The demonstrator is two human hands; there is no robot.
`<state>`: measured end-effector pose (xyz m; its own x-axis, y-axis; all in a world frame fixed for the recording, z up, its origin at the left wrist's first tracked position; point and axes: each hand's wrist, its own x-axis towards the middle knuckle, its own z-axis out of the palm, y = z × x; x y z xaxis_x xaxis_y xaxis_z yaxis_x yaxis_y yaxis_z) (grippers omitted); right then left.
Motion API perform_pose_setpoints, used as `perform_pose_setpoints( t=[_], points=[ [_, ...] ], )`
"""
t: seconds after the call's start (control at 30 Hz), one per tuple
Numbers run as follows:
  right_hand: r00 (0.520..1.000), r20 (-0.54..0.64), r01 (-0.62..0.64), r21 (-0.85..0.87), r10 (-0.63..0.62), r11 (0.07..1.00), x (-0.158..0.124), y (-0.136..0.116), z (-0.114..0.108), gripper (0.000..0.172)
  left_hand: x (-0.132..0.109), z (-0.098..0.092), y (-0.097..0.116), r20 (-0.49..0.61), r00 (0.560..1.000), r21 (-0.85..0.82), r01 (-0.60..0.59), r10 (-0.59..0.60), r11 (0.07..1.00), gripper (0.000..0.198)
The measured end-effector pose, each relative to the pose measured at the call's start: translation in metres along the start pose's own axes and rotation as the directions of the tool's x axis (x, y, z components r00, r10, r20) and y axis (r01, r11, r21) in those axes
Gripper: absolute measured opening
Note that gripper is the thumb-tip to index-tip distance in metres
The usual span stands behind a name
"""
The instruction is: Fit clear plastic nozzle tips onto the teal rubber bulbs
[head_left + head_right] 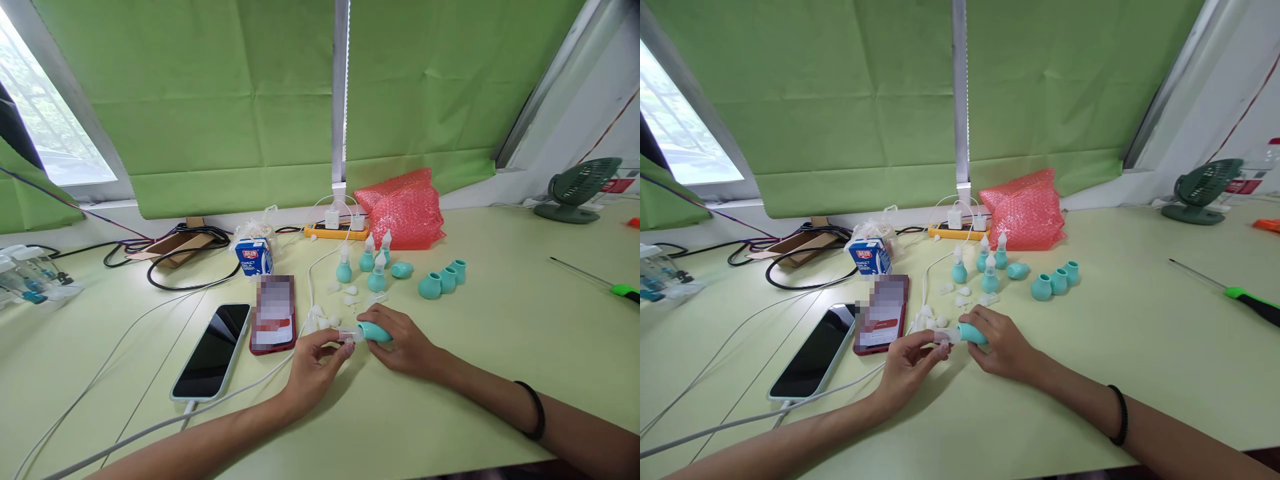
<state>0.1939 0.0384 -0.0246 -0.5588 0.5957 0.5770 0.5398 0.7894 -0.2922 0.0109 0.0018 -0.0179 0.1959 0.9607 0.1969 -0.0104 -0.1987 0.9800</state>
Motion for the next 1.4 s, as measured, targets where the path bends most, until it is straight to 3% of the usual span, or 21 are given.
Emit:
perform_pose_setpoints(
  t=[0.13, 0.27, 0.6, 0.87, 1.0, 1.13, 1.3, 1.4],
  points=[
    [0.999, -0.004, 0.048, -0.062, -0.049, 0.997, -0.002, 0.002, 0.003, 0.025, 0.000, 0.000, 0.004, 0.023, 0.999, -0.023, 0.034, -0.034, 0.999, 0.017],
    [1.000, -0.011, 0.014, -0.076, -0.015, 0.997, -0.003, -0.004, 0.006, 0.020, 0.001, 0.000, 0.006, 0.011, 0.999, -0.036, 0.034, -0.034, 0.999, 0.016],
    [0.987, -0.056, -0.139, 0.154, 0.149, 0.978, -0.001, -0.017, 0.007, 0.010, -0.002, 0.001, 0.008, 0.125, 0.991, 0.005, -0.045, 0.044, 0.999, 0.018],
    [0.923, 0.213, -0.383, 0.397, 0.322, 0.834, 0.001, -0.024, 0.002, 0.003, -0.005, 0.000, 0.008, 0.180, 0.980, 0.136, -0.109, 0.084, 0.985, 0.017],
    [0.840, 0.361, -0.538, 0.455, 0.405, 0.709, 0.003, -0.027, -0.001, 0.006, -0.007, 0.000, 0.008, 0.202, 0.973, 0.147, -0.144, 0.113, 0.979, 0.017],
    [0.720, 0.492, -0.691, 0.438, 0.490, 0.575, 0.005, -0.027, -0.006, 0.018, -0.008, -0.002, 0.009, 0.245, 0.961, 0.182, -0.173, 0.126, 0.968, 0.018],
    [0.485, 0.695, -0.870, 0.325, 0.531, 0.371, 0.005, -0.023, -0.012, 0.049, -0.008, -0.003, 0.011, 0.296, 0.946, 0.276, -0.220, 0.135, 0.936, 0.020],
    [0.397, 0.817, -0.916, 0.326, 0.418, 0.232, 0.007, -0.022, -0.016, 0.041, -0.008, -0.003, 0.016, 0.325, 0.935, 0.293, -0.244, 0.143, 0.924, 0.021]
  ],
)
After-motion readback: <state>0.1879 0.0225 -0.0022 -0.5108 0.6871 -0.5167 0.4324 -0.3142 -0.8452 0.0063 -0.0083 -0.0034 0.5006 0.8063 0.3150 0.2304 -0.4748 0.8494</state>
